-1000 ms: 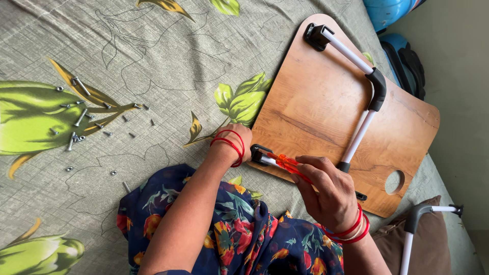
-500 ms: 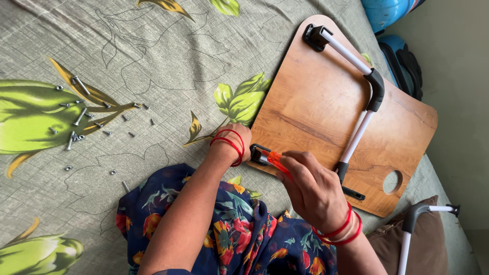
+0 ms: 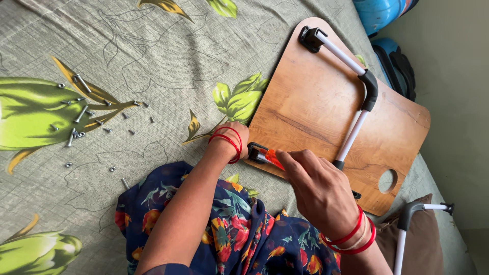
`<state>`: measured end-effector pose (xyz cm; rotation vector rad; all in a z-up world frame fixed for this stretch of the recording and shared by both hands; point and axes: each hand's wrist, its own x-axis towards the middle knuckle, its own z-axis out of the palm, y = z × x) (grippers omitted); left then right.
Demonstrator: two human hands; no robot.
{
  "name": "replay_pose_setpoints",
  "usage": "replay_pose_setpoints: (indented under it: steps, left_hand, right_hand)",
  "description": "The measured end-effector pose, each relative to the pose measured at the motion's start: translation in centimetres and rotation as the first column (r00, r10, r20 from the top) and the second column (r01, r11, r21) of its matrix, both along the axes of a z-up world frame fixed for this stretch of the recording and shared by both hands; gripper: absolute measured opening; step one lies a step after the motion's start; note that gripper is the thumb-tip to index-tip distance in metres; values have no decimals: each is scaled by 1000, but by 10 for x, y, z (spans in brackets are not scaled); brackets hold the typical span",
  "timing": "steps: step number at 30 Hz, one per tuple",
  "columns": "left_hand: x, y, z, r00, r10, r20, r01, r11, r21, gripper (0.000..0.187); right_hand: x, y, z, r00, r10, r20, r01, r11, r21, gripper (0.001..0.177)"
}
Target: The person assembles a small wooden table by attaching metal legs to a wooden tabletop using a red-handled screwdriver. They insert and tighten screws at each leg joint while sitting on a bed.
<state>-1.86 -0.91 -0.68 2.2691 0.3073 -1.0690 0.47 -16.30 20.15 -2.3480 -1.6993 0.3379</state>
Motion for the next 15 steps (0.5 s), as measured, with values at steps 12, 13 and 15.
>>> replay_pose_setpoints:
  steps: [12,13,15]
  left_hand:
    - [-2,2,0,1000,6,-11,-7,1000,-29,42]
    - [-2,2,-1,1000,4,-6,-4,1000,-27,43]
    - [0,2,-1,1000,-2,6,2,1000,-21,45]
  right_hand:
    - [-4,7,3,1000,12,5,-12,996,87,31]
    - [-3,5,4,999,41,0,-41,994,97,31]
    - [-5,2,2,999,-37,18,36,998,46,27]
